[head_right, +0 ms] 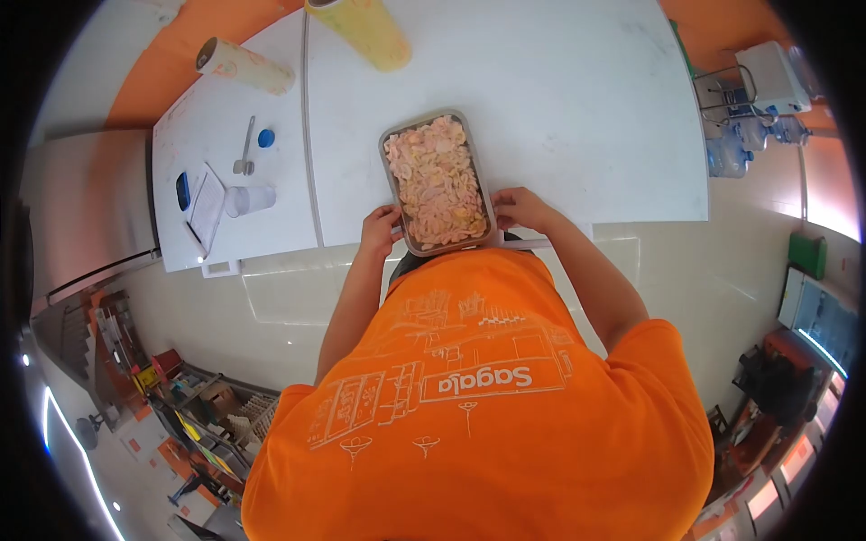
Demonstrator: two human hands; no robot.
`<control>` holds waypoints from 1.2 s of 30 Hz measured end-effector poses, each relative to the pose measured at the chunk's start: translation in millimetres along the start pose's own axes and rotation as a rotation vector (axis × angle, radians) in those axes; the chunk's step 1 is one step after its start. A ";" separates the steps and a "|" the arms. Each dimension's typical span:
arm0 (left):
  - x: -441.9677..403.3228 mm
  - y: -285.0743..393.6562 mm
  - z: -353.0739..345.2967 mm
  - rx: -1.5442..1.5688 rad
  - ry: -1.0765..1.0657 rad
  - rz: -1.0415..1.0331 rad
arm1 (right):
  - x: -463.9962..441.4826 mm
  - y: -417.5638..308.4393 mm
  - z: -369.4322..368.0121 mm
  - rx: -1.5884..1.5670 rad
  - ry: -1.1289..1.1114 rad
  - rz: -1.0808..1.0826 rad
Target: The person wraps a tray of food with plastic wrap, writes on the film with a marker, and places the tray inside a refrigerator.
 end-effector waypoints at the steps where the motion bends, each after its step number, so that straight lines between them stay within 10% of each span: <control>1: -2.6 3.3 9.4 0.008 0.008 0.002 | -4.1 -4.2 -5.0 -0.078 0.018 0.001; 18: -64.0 72.8 136.0 0.301 -0.113 0.028 | -139.7 -27.6 -78.6 -0.857 0.271 0.454; 25: -64.0 90.3 149.5 0.246 -0.158 0.008 | -139.0 -51.2 -95.2 -0.200 0.597 0.283; 32: -51.4 119.0 223.6 0.089 -0.088 -0.070 | -216.0 -52.4 -155.2 -0.695 0.520 0.586; 36: -64.8 88.2 129.8 0.109 -0.293 -0.068 | -141.5 -2.7 -122.9 -0.995 0.594 0.612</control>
Point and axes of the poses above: each hand's wrist, its own x-axis away from the middle knuckle, its own z-axis out of the back of the hand, y = z × x, the point moved 9 cm from there along -x, towards the middle knuckle, and after that the axes turned 15 degrees about -y, right-handed, at the moved point
